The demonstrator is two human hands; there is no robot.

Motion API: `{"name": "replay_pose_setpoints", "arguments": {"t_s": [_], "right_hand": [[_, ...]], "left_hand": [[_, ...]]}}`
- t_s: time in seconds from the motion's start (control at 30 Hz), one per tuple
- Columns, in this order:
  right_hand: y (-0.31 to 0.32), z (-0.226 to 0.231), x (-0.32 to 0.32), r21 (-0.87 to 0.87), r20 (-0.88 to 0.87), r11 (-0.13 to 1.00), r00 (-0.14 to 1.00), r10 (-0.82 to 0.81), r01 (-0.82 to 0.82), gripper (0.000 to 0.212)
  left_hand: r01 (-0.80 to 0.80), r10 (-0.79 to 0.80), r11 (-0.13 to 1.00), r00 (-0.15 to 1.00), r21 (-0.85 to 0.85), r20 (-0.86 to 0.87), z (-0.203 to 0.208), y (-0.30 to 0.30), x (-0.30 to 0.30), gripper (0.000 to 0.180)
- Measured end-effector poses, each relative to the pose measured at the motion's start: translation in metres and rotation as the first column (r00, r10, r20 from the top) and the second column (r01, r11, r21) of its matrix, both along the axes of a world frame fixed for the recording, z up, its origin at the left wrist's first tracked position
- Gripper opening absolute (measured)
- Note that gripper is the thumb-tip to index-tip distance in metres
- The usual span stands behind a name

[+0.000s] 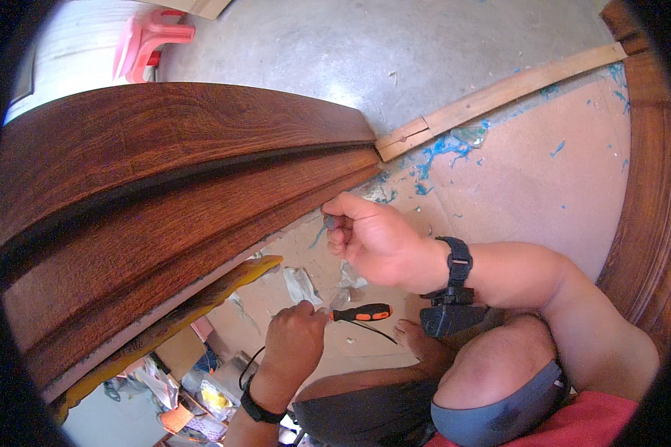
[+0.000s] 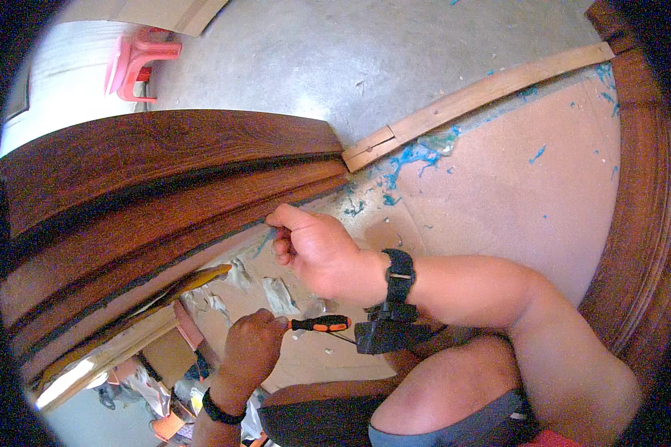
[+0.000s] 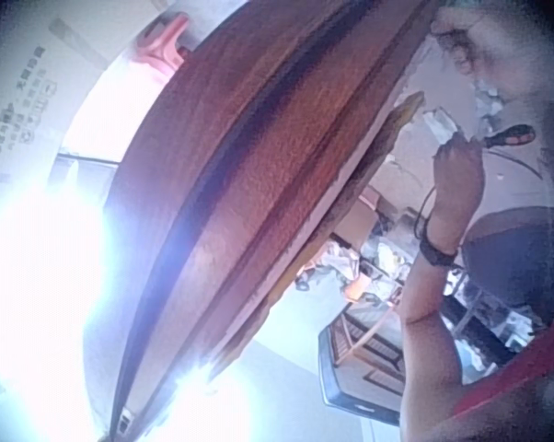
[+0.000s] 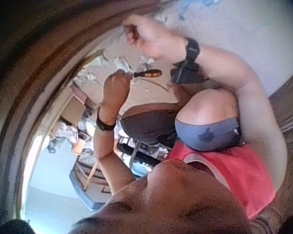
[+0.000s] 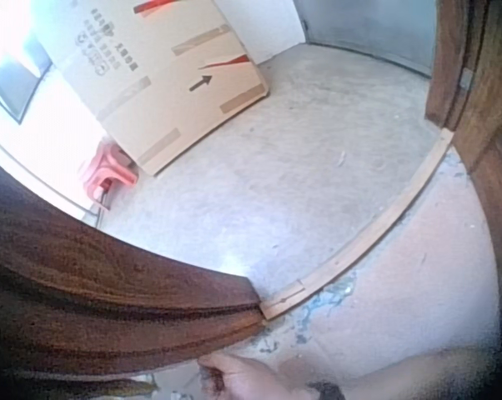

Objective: The person unscrews and removes components of a door handle and lock assembly from a wooden door using a screwdriver.

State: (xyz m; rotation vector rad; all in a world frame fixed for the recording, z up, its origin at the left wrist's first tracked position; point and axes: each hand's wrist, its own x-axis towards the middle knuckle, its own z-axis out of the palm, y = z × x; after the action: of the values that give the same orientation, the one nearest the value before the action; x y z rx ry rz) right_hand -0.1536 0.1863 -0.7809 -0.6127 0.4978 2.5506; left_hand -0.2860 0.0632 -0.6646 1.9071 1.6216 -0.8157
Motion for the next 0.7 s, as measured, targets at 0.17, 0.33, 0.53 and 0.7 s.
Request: {"name": "replay_pose_setpoints", "arguments": {"t_s": [0.17,0.33,0.53,0.7], "right_hand": [[-0.003,-0.003,-0.006,0.025,0.081,0.999,0.996,0.021,-0.023,0.012],[-0.006,-0.018,-0.009,0.036,0.191,0.998,0.98,0.045,-0.052,0.011],[-0.005,0.0,0.005,0.106,0.118,0.994,0.993,0.013,-0.026,0.014],[-0.002,-0.002,0.009,0.07,0.06,0.997,0.998,0.025,-0.029,0.011]], "left_hand": [[-0.002,0.002,1.0,1.0,0.026,0.0,0.003,-0.001,0.0,0.009],[0.007,-0.007,1.0,0.999,0.005,-0.033,0.005,-0.001,0.001,0.01],[0.013,-0.013,1.0,1.0,-0.006,-0.021,0.005,-0.003,0.0,0.01],[0.012,-0.012,1.0,0.999,0.0,-0.035,0.004,-0.002,0.0,0.01]]}}
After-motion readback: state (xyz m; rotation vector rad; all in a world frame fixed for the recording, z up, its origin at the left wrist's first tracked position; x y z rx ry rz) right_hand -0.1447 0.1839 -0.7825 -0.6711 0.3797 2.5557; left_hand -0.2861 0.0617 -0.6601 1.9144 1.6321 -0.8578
